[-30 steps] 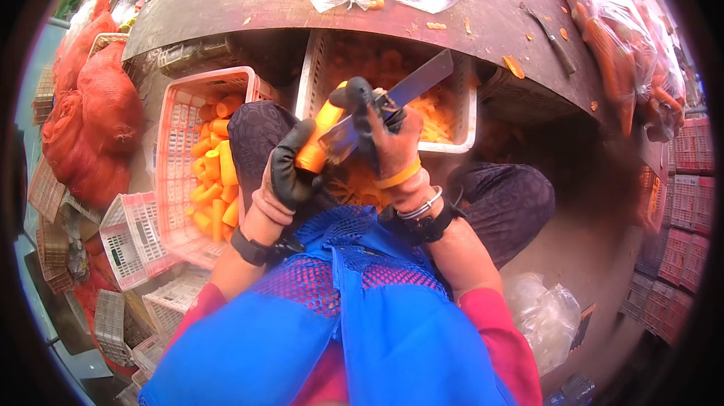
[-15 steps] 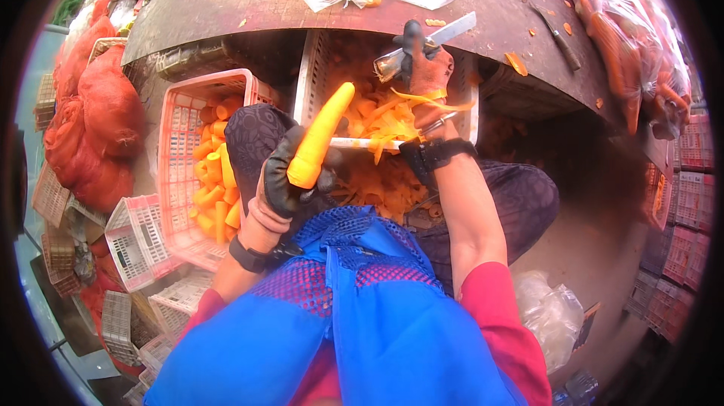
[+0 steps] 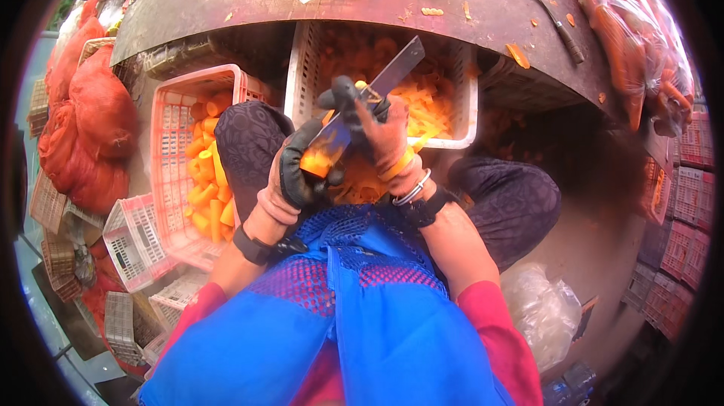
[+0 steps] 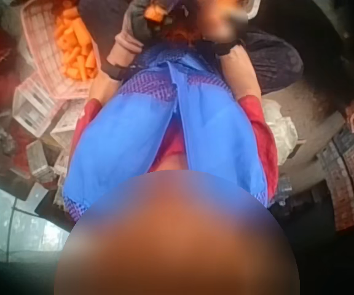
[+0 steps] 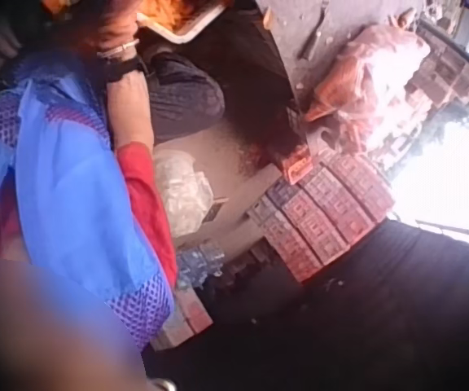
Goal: The person peels a carrot by hand using a knife, places the peeled carrot into a basket, and removes a new one from a plastic bag on the table.
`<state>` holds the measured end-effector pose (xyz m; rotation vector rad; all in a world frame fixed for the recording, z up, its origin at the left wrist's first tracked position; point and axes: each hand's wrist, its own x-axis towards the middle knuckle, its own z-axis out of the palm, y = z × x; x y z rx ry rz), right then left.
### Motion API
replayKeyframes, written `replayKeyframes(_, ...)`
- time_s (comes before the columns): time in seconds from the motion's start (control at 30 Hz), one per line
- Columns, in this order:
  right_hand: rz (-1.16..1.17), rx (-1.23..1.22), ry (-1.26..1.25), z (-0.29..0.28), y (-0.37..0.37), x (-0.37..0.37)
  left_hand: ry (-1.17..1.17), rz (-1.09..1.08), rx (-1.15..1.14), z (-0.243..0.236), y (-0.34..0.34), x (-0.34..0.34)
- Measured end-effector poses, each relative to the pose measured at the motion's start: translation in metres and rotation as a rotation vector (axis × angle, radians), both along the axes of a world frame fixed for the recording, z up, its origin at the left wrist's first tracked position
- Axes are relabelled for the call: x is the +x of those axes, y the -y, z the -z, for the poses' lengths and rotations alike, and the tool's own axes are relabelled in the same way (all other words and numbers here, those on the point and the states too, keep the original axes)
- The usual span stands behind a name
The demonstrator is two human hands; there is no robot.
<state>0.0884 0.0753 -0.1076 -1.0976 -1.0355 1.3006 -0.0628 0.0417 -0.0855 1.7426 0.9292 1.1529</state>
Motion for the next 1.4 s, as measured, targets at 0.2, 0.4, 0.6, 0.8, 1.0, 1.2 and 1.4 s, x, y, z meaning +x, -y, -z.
replayKeyframes(0.2, 0.48, -0.127, -0.034, 0.028, -0.099, 0.056, 1.091, 0.296, -1.238, -0.005, -0.002, -0.009)
replayKeyframes(0.4, 0.28, 0.067, -0.06, -0.04, -0.012, 0.022, 0.936, 0.005, -1.28, 0.007, -0.004, 0.002)
replayKeyframes(0.6, 0.014, 0.177, 0.261, -0.004, 0.026, 0.008, -0.171, -0.089, 0.033, 0.011, -0.008, 0.011)
replayKeyframes(0.8, 0.069, 0.016, 0.09, 0.026, -0.019, 0.021, -0.155, -0.036, -0.064, 0.008, -0.004, 0.009)
replayKeyframes(1.0, 0.495, -0.012, 0.352, 0.032, -0.087, 0.076, 1.081, 0.162, -1.328, 0.004, -0.008, 0.003)
replayKeyframes(1.2, 0.217, 0.015, -0.07, -0.02, -0.002, 0.015, 0.566, -0.033, -1.026, 0.018, -0.003, 0.0)
replayKeyframes(1.4, 0.048, 0.015, 0.037, 0.007, 0.01, 0.002, -0.186, -0.025, -0.006, 0.03, 0.002, -0.004)
